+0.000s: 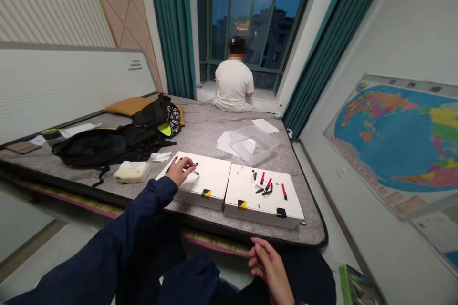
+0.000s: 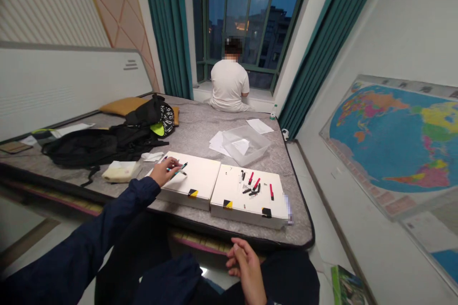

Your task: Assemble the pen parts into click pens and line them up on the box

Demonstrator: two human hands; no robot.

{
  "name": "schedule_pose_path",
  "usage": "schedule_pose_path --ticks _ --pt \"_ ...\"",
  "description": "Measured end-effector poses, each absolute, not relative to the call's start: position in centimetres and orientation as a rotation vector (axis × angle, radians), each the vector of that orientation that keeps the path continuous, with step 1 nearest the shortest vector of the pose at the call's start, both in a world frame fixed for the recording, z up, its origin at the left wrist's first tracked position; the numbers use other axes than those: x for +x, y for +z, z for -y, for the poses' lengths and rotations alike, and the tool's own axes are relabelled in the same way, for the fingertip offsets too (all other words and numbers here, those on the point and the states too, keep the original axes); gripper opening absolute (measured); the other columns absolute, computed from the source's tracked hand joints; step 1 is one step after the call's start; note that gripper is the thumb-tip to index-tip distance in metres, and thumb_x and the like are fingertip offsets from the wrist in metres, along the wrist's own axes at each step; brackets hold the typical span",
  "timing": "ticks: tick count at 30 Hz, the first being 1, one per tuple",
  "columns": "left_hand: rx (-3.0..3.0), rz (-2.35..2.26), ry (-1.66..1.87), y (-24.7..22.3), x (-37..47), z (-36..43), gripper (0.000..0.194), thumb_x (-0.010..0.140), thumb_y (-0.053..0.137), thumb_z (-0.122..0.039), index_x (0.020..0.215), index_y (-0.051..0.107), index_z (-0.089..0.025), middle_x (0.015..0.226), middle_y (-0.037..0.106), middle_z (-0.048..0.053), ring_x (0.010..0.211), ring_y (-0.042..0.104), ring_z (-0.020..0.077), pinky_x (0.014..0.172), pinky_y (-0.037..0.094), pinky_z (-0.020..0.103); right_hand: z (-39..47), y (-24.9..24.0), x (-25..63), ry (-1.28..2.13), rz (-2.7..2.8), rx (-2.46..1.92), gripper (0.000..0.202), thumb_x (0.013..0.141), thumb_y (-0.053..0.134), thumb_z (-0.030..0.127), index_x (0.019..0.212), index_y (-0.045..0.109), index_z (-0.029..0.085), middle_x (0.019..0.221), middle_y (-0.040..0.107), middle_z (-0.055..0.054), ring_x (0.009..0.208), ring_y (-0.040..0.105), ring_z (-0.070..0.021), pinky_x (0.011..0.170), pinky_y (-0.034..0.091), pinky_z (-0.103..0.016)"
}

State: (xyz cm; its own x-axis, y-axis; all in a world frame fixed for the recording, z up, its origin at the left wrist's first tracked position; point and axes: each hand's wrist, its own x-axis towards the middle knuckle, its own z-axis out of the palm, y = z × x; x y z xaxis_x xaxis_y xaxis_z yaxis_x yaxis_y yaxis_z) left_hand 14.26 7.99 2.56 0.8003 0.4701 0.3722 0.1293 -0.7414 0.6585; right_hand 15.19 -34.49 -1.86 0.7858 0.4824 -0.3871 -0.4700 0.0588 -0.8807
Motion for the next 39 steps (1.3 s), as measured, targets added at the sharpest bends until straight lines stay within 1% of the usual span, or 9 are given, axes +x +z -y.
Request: schedule_pose_path --ticks 5,14,23,27,30,32,34,36,39 --pt "2.385 -0.591 0.717 3.0 17.1 -10.6 0.028 0.094 0.059 -0.040 0.104 0.063 -0.014 0.098 0.073 0.007 0.087 0.071 0.0214 0.080 0.056 0.039 34.3 -4.4 14.8 0.780 -0.011 -1.357 0.062 0.062 0.079 0.065 0.099 0.068 0.016 0.072 0.065 -0.003 0.058 0.059 -0.0124 0.046 0.044 -0.018" --pt "2.613 -0.499 0.279 0.8 24.9 -11.5 0.029 0.095 0.061 -0.030 0.121 0.060 -0.017 0.122 0.064 0.009 0.100 0.066 0.0231 0.084 0.057 0.043 32.5 -6.3 14.2 0.753 0.036 -1.389 0.065 0.060 0.075 0.072 0.092 0.067 0.016 0.066 0.065 -0.003 0.048 0.057 -0.0103 0.039 0.039 -0.016" --pt "2.821 -0.431 0.095 -1.8 25.6 -11.5 0.030 0.094 0.062 -0.029 0.122 0.059 -0.017 0.121 0.064 0.009 0.100 0.066 0.0233 0.083 0.057 0.043 33.9 -6.3 15.9 0.757 0.093 -1.474 0.068 0.060 0.071 0.077 0.089 0.067 0.016 0.067 0.066 -0.004 0.049 0.059 -0.0119 0.040 0.039 -0.018" --pt "2.837 -0.445 0.291 -1.3 25.0 -11.3 0.034 0.093 0.063 -0.028 0.125 0.058 -0.018 0.133 0.057 0.011 0.113 0.060 0.0281 0.093 0.052 0.050 34.5 -3.7 18.6 0.663 0.168 -1.560 0.061 0.068 0.070 0.071 0.090 0.068 0.014 0.071 0.066 -0.006 0.056 0.062 -0.0153 0.046 0.045 -0.022" --pt "2.781 -0.419 0.468 -0.5 24.0 -10.0 0.037 0.088 0.066 -0.022 0.123 0.061 -0.014 0.143 0.047 0.019 0.120 0.055 0.0367 0.100 0.046 0.056 34.3 -1.7 21.6 0.523 0.236 -1.634 0.055 0.075 0.066 0.066 0.092 0.068 0.014 0.072 0.066 -0.006 0.060 0.062 -0.0167 0.050 0.047 -0.025" --pt "2.717 -0.359 0.551 0.1 22.1 -8.0 0.037 0.086 0.066 -0.023 0.122 0.063 -0.014 0.143 0.047 0.020 0.117 0.059 0.0353 0.102 0.046 0.052 33.9 -0.8 24.0 0.438 0.295 -1.712 0.051 0.078 0.064 0.063 0.094 0.067 0.014 0.073 0.067 -0.007 0.061 0.063 -0.0181 0.051 0.048 -0.026" --pt "2.636 -0.305 0.633 0.2 18.9 -4.9 0.038 0.088 0.061 -0.028 0.124 0.061 -0.017 0.145 0.045 0.017 0.123 0.056 0.0316 0.103 0.047 0.046 33.2 -0.4 26.4 0.309 0.391 -1.879 0.047 0.083 0.057 0.060 0.094 0.066 0.014 0.074 0.068 -0.007 0.063 0.064 -0.0196 0.053 0.049 -0.027" --pt "2.515 -0.294 0.728 -0.2 14.8 -0.9 0.038 0.094 0.052 -0.032 0.129 0.056 -0.020 0.146 0.044 0.014 0.128 0.052 0.0294 0.095 0.054 0.041 32.1 0.0 29.0 0.182 0.490 -2.081 0.041 0.087 0.051 0.053 0.094 0.066 0.015 0.080 0.070 -0.008 0.065 0.065 -0.0201 0.057 0.051 -0.029" --pt "1.994 -0.356 0.795 -2.3 8.5 5.0 0.032 0.095 0.052 -0.033 0.125 0.059 -0.024 0.138 0.056 0.011 0.106 0.068 0.0250 0.081 0.061 0.033 29.8 0.5 32.8 0.137 0.576 -2.290 0.024 0.085 0.056 0.036 0.088 0.068 0.016 0.083 0.071 -0.007 0.067 0.065 -0.0181 0.065 0.050 -0.028"
